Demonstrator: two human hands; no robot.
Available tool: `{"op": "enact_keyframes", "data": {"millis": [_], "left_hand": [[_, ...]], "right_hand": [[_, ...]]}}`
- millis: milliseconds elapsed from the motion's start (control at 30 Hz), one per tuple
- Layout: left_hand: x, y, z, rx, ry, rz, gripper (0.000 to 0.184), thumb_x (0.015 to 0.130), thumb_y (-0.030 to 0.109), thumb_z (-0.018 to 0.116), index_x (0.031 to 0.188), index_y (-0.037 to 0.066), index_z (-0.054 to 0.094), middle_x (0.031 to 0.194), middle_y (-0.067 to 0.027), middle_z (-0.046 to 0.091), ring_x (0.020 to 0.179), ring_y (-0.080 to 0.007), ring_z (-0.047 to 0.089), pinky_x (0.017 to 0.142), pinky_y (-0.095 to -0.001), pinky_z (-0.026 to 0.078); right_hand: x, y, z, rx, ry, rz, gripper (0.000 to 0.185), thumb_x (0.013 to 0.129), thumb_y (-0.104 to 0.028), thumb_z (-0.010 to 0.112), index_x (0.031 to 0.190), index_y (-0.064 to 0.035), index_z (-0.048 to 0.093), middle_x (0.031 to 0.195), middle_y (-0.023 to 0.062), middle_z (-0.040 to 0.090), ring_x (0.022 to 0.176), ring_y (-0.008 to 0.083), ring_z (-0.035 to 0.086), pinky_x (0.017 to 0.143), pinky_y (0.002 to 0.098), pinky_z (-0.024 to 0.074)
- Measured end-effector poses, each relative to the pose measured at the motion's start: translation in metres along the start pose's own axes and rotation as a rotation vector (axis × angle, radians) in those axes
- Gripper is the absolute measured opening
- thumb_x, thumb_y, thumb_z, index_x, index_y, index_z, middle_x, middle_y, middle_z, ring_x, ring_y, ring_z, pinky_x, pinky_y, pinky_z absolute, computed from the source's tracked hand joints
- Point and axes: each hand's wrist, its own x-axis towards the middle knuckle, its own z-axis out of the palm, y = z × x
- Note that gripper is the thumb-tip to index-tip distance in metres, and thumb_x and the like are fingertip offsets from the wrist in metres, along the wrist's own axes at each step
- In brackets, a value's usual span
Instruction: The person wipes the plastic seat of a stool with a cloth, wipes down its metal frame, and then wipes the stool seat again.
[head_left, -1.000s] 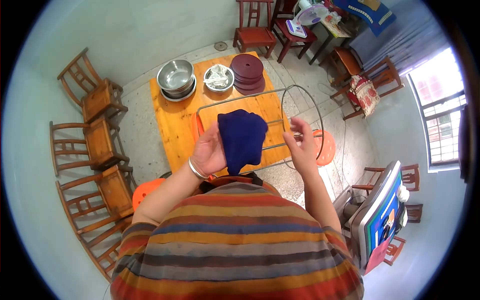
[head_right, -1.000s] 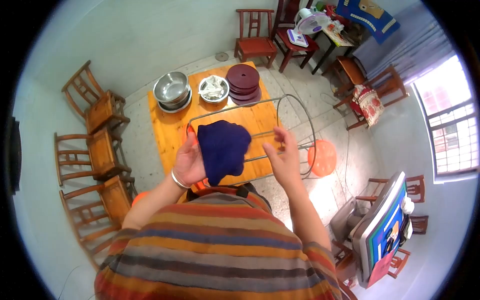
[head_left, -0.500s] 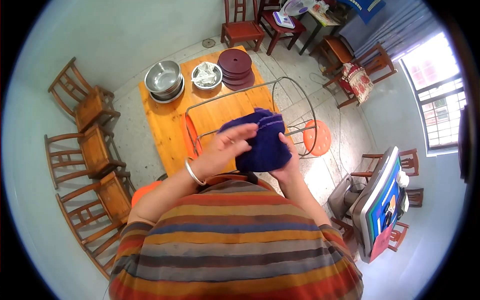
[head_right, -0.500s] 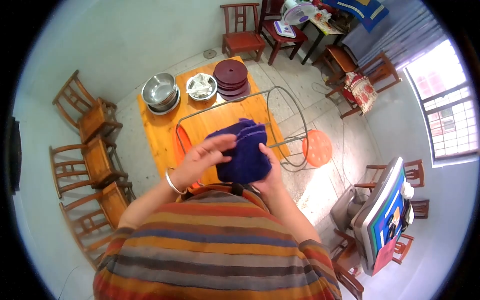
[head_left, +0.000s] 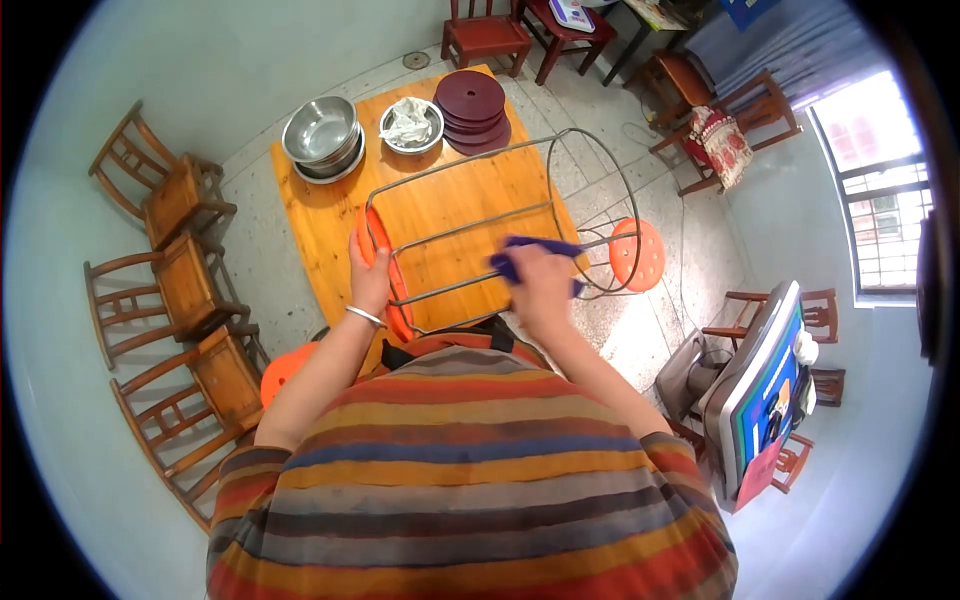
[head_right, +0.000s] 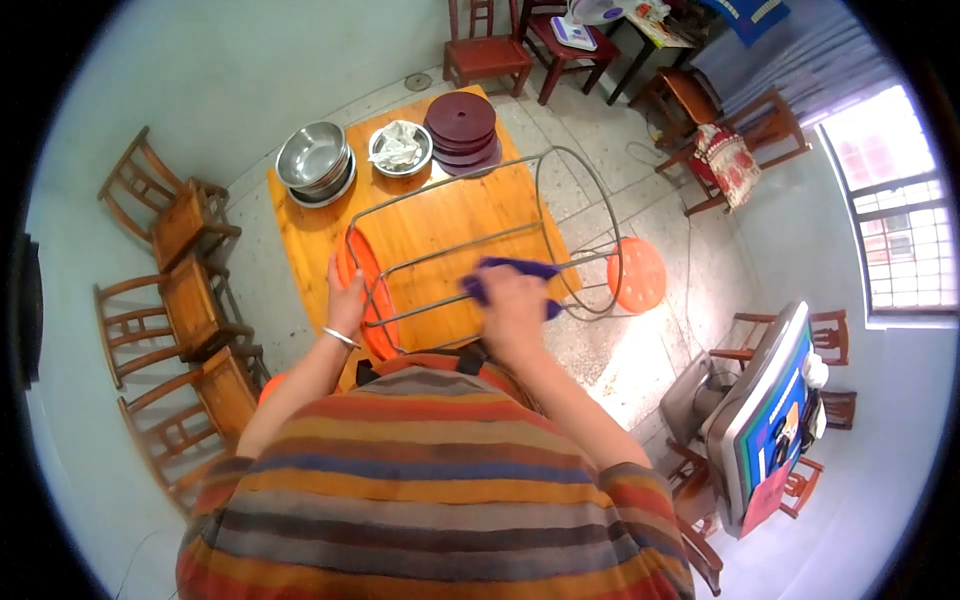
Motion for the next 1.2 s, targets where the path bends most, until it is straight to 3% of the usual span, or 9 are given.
{"op": "enact_keyframes", "data": {"millis": [100, 267, 400, 467, 600, 633, 833, 1000, 1200], "left_hand": [[0.005, 0.001, 0.001, -0.035, -0.004, -0.001, 0.064, 0.095, 0.01, 0.053, 0.149, 0.005, 0.018, 0.139, -0.0143, 0.045, 0.122, -0.0229, 0.048, 0.1, -0.0316, 0.041], [0.003, 0.007, -0.002, 0.104, -0.014, 0.024, 0.063, 0.095, 0.012, 0.053, 0.149, 0.004, 0.021, 0.141, -0.0161, 0.042, 0.124, -0.0248, 0.046, 0.102, -0.0327, 0.039], [0.005, -0.017, -0.011, 0.192, -0.006, 0.189, 0.064, 0.094, 0.013, 0.055, 0.148, 0.004, 0.023, 0.143, -0.0171, 0.04, 0.128, -0.0262, 0.043, 0.107, -0.0335, 0.034], [0.001, -0.015, -0.007, 0.135, 0.0, 0.196, 0.063, 0.094, 0.014, 0.056, 0.148, 0.004, 0.024, 0.144, -0.0172, 0.039, 0.13, -0.0267, 0.041, 0.108, -0.0339, 0.032], [0.001, -0.016, -0.004, 0.112, 0.016, 0.188, 0.062, 0.095, 0.013, 0.055, 0.148, 0.004, 0.024, 0.144, -0.0166, 0.039, 0.129, -0.0263, 0.041, 0.106, -0.0331, 0.035], [0.002, -0.01, -0.002, 0.07, 0.009, 0.157, 0.062, 0.095, 0.013, 0.054, 0.148, 0.004, 0.024, 0.144, -0.0165, 0.039, 0.129, -0.0262, 0.042, 0.106, -0.0329, 0.035], [0.002, -0.005, -0.004, 0.085, -0.02, 0.146, 0.064, 0.096, 0.014, 0.053, 0.149, 0.004, 0.019, 0.145, -0.0171, 0.036, 0.126, -0.0254, 0.043, 0.104, -0.0324, 0.037], [0.0, -0.009, -0.01, 0.135, -0.067, 0.18, 0.066, 0.095, 0.013, 0.054, 0.149, 0.003, 0.018, 0.144, -0.0169, 0.037, 0.126, -0.0253, 0.044, 0.104, -0.0339, 0.037], [0.018, -0.01, -0.02, 0.022, -0.143, -0.031, 0.076, 0.091, 0.017, 0.062, 0.149, 0.006, 0.015, 0.14, -0.0157, 0.042, 0.121, -0.0251, 0.049, 0.099, -0.034, 0.043]], "right_hand": [[0.002, -0.054, 0.013, 0.098, -0.221, -0.347, 0.055, 0.067, -0.017, 0.075, 0.12, -0.0116, 0.058, 0.115, 0.0057, 0.059, 0.096, 0.0272, 0.054, 0.08, 0.0388, 0.0413], [-0.002, -0.028, 0.013, 0.035, -0.243, -0.348, 0.059, 0.065, -0.012, 0.074, 0.122, -0.0117, 0.057, 0.116, 0.0065, 0.058, 0.102, 0.0279, 0.053, 0.087, 0.0395, 0.0419], [0.004, 0.051, -0.042, -0.057, -0.014, -0.09, 0.039, 0.065, 0.006, 0.061, 0.102, -0.0076, 0.062, 0.095, 0.0084, 0.067, 0.088, 0.0302, 0.061, 0.081, 0.0411, 0.0452], [0.001, 0.078, -0.065, -0.198, 0.165, 0.023, 0.038, 0.068, 0.008, 0.06, 0.104, -0.0064, 0.061, 0.103, 0.0107, 0.064, 0.093, 0.0336, 0.055, 0.083, 0.0416, 0.0434], [0.001, 0.055, -0.037, -0.239, 0.086, 0.152, 0.033, 0.074, 0.001, 0.062, 0.106, -0.006, 0.061, 0.103, 0.0122, 0.064, 0.096, 0.034, 0.054, 0.082, 0.0432, 0.0412], [0.004, 0.028, -0.022, -0.144, 0.013, 0.108, 0.027, 0.07, -0.002, 0.063, 0.096, -0.0055, 0.063, 0.095, 0.0106, 0.065, 0.087, 0.0332, 0.056, 0.079, 0.0431, 0.0422], [-0.011, -0.027, 0.015, 0.057, -0.089, -0.26, 0.047, 0.067, -0.004, 0.062, 0.114, -0.0091, 0.06, 0.11, 0.007, 0.06, 0.094, 0.0265, 0.054, 0.08, 0.0392, 0.0414], [-0.004, 0.06, -0.052, -0.16, 0.143, -0.019, 0.036, 0.069, 0.004, 0.056, 0.101, -0.0082, 0.063, 0.101, 0.0079, 0.065, 0.091, 0.0305, 0.058, 0.079, 0.0408, 0.0437], [-0.009, 0.094, -0.072, -0.197, 0.177, 0.193, 0.048, 0.068, 0.007, 0.059, 0.113, -0.0085, 0.058, 0.116, 0.0091, 0.057, 0.104, 0.0339, 0.051, 0.093, 0.0416, 0.0422]]}}
